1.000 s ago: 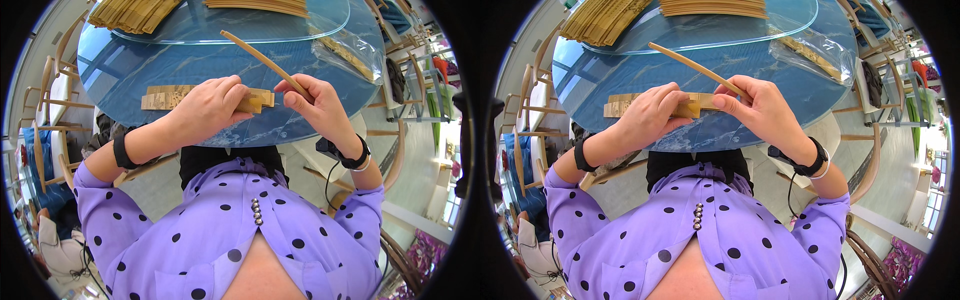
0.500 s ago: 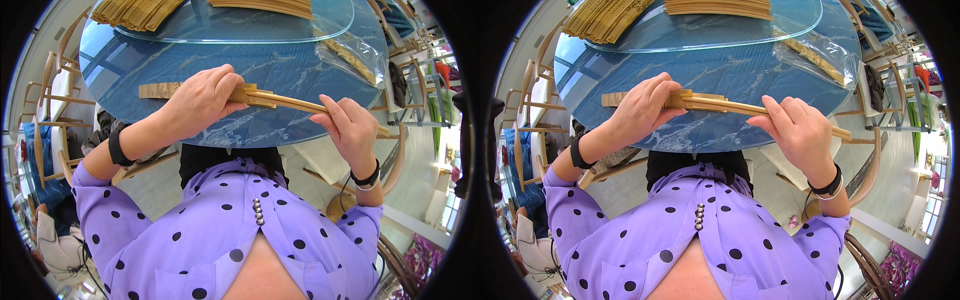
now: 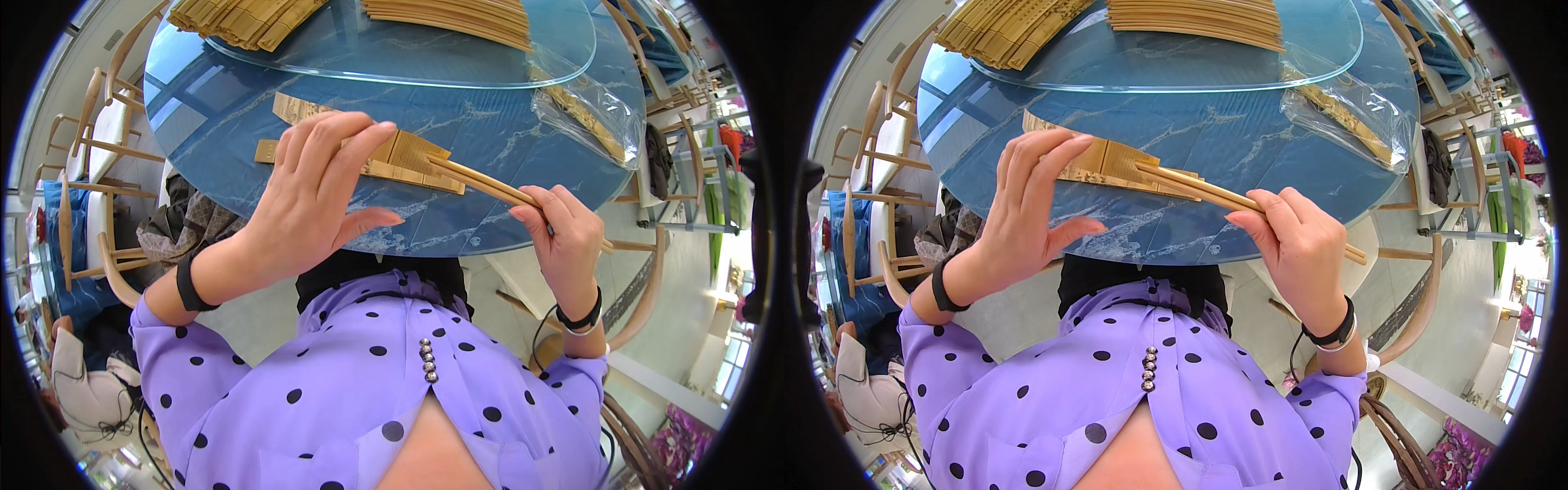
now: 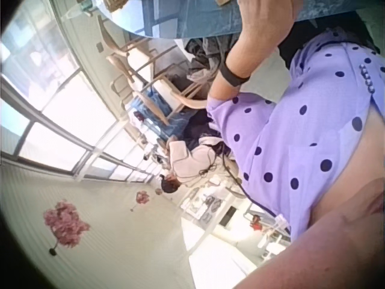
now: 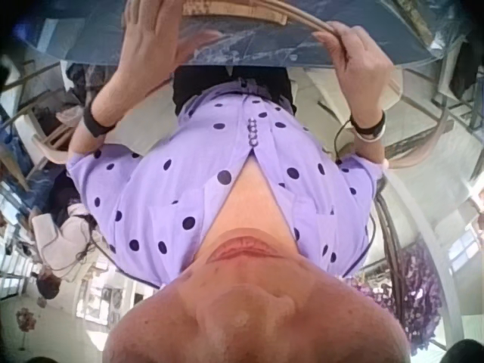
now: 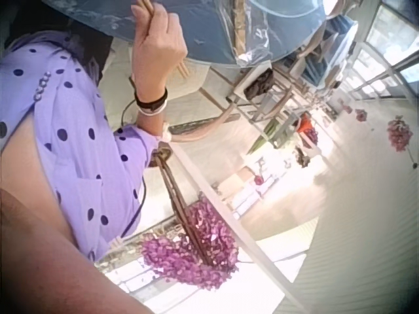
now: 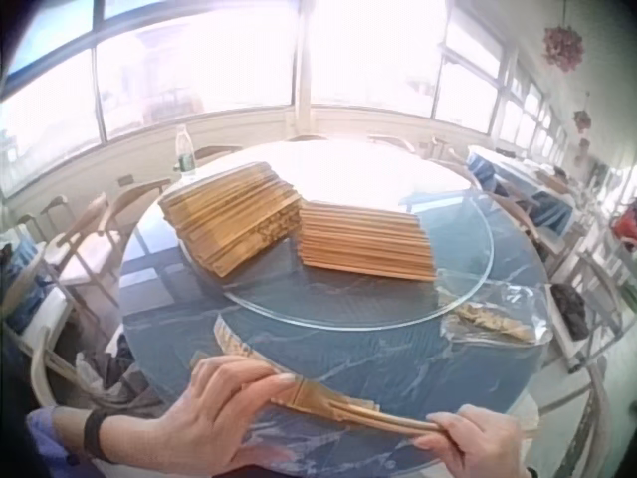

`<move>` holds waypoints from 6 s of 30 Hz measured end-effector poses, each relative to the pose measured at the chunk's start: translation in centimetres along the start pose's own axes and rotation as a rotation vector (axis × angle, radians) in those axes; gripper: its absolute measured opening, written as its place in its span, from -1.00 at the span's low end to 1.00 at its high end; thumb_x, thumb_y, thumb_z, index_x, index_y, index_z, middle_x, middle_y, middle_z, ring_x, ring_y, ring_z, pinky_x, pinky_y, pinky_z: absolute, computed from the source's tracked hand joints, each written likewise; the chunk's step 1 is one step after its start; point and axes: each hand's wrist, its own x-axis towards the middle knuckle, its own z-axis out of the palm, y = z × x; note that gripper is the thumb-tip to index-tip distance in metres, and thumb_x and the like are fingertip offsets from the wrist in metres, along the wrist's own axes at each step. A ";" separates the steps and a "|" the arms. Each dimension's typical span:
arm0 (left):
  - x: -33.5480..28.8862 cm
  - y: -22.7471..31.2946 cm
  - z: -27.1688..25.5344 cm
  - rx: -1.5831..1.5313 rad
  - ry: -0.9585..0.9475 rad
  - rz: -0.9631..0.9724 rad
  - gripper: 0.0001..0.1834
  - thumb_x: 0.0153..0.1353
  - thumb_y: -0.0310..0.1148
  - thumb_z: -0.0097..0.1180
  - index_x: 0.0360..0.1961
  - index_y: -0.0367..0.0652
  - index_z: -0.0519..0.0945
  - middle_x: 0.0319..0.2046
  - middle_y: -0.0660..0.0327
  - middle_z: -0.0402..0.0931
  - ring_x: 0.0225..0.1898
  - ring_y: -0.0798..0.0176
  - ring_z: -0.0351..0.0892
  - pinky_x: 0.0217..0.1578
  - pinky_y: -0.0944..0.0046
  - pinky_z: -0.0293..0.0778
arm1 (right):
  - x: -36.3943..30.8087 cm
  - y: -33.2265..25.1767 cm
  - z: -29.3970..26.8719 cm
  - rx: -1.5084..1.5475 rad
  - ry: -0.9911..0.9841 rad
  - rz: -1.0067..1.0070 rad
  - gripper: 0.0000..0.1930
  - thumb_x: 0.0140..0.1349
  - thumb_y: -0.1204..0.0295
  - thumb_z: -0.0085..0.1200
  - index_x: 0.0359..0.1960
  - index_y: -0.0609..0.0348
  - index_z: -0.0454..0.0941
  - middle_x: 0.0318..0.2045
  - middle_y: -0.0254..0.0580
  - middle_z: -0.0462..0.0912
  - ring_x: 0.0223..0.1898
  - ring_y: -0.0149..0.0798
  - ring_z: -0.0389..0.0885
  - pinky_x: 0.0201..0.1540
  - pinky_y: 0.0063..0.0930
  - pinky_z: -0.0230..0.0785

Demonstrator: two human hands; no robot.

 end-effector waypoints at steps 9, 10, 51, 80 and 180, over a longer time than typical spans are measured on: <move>-3.2 3.6 3.8 -1.128 0.457 -0.822 -0.77 0.52 -0.34 0.08 -0.16 -0.33 0.64 -0.46 0.30 0.55 -0.51 0.60 0.35 -0.52 0.50 0.27 | -1.5 -5.9 4.2 0.201 0.061 0.097 -0.73 0.32 0.41 0.26 0.00 0.26 0.64 -0.48 -0.18 0.49 -0.54 -0.19 0.49 -0.53 -0.35 0.31; -3.6 3.3 4.7 -0.980 0.488 -0.771 -0.72 0.57 -0.26 0.01 -0.16 -0.27 0.61 -0.48 0.33 0.54 -0.57 0.62 0.30 -0.58 0.57 0.14 | -1.5 -6.1 4.6 0.233 0.046 0.106 -0.73 0.34 0.42 0.24 0.03 0.25 0.64 -0.46 -0.18 0.50 -0.53 -0.18 0.50 -0.52 -0.34 0.33; -2.2 3.3 5.6 -1.221 0.529 -0.752 -0.63 0.59 -0.22 -0.06 -0.12 -0.34 0.63 -0.49 0.42 0.51 -0.56 0.63 0.15 -0.56 0.54 0.11 | -2.5 -7.7 6.1 0.275 0.054 0.092 -0.73 0.35 0.48 0.22 0.05 0.24 0.61 -0.43 -0.17 0.52 -0.53 -0.15 0.52 -0.52 -0.32 0.35; -1.2 3.3 5.8 -0.914 0.568 -0.776 -0.55 0.64 -0.12 -0.23 -0.19 -0.22 0.58 -0.59 0.52 0.20 -0.59 0.65 -0.03 -0.58 0.48 -0.10 | -2.0 -8.3 7.0 0.286 0.069 0.109 -0.74 0.33 0.45 0.24 0.02 0.22 0.62 -0.42 -0.18 0.54 -0.52 -0.15 0.55 -0.51 -0.31 0.38; -1.2 -0.2 2.6 -1.068 0.614 -0.898 -0.46 0.60 0.09 -0.20 -0.31 -0.12 0.56 -0.57 0.46 0.32 -0.59 0.64 0.16 -0.60 0.52 0.07 | -4.0 -5.0 3.8 0.601 0.030 -0.362 -0.57 -0.14 0.45 0.54 -0.15 0.24 0.75 -0.25 -0.16 0.70 -0.35 -0.21 0.74 -0.38 -0.46 0.60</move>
